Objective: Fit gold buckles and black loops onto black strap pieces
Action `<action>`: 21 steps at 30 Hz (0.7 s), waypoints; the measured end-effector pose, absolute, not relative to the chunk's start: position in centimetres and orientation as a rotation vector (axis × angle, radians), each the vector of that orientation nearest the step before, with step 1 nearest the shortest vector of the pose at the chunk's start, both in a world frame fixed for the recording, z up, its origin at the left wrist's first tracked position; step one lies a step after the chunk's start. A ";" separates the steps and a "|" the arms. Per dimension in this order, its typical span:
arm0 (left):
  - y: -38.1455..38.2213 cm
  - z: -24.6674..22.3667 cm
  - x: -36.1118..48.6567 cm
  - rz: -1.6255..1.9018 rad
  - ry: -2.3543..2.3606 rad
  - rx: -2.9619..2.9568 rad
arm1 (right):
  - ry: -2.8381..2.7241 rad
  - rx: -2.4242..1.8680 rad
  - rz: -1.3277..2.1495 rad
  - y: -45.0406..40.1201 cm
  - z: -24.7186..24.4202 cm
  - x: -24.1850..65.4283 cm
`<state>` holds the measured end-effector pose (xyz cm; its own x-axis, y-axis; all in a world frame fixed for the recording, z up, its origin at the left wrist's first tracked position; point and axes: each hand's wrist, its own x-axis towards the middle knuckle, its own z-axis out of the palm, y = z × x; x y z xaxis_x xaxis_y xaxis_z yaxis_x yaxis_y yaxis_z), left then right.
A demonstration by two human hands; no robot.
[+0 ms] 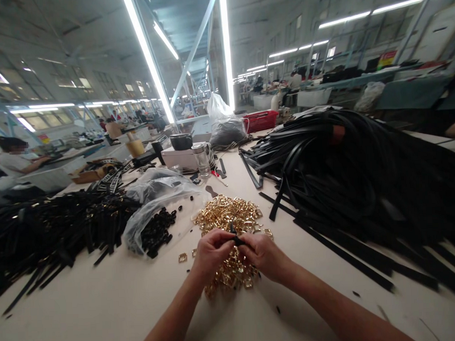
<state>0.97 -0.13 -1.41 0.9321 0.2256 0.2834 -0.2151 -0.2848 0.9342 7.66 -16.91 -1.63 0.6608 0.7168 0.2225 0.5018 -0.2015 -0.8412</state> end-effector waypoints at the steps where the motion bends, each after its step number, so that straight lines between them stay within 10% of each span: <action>1: -0.1 -1.6 1.0 0.428 -0.005 1.818 | -0.963 -1.874 0.258 -16.9 -1.6 7.6; 21: -1.6 -0.9 0.5 0.188 0.159 1.360 | -0.841 -1.714 0.222 -17.0 -1.1 8.1</action>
<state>0.50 -1.61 -0.88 0.9743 0.2254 -0.0041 -0.0418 0.1984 0.9792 8.10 -17.00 -1.08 0.7247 0.6328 0.2726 0.4164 -0.0869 -0.9050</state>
